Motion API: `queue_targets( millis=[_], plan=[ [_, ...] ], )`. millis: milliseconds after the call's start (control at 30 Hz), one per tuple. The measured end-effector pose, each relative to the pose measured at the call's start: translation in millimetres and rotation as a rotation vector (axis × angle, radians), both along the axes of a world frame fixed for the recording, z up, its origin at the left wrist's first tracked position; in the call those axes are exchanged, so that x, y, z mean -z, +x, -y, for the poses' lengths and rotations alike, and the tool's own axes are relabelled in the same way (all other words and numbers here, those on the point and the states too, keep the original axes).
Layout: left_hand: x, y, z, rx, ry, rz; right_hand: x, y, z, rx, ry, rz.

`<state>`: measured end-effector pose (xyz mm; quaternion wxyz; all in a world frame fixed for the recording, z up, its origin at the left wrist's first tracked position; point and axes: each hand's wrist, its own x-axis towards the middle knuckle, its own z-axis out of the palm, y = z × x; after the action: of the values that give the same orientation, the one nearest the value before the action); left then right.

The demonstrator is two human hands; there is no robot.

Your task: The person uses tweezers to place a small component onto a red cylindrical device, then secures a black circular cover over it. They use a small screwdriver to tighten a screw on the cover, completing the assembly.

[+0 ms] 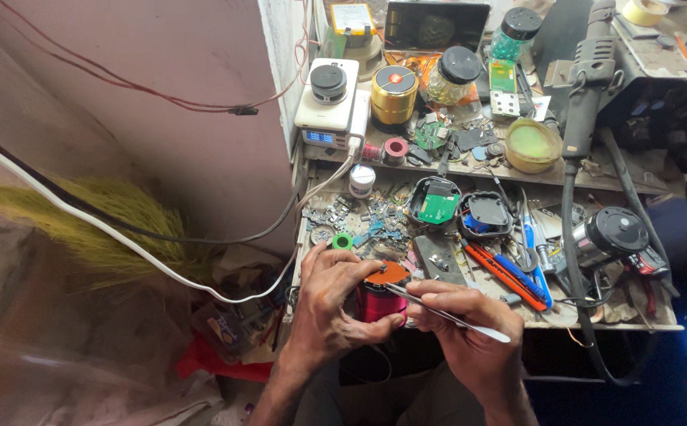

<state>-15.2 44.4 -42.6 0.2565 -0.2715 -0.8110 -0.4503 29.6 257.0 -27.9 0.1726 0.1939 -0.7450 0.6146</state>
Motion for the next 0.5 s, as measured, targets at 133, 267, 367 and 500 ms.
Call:
queue_targets(
  millis=[133, 267, 367, 500],
  plan=[
    [-0.4, 0.6, -0.6, -0.003, -0.014, 0.008, 1.0, -1.1, 0.2, 0.005, -0.039, 0.005],
    [0.2, 0.1, -0.6, 0.002, -0.01, 0.004, 2.0, -1.2, 1.6, 0.024, -0.032, -0.033],
    [0.4, 0.1, -1.0, 0.002, -0.007, 0.002, 2.6, -0.6, 2.2, 0.028, -0.036, -0.039],
    [0.6, -0.5, -1.1, 0.004, -0.001, -0.006, 4.1, 0.6, 4.3, 0.03, -0.058, -0.051]
  ],
)
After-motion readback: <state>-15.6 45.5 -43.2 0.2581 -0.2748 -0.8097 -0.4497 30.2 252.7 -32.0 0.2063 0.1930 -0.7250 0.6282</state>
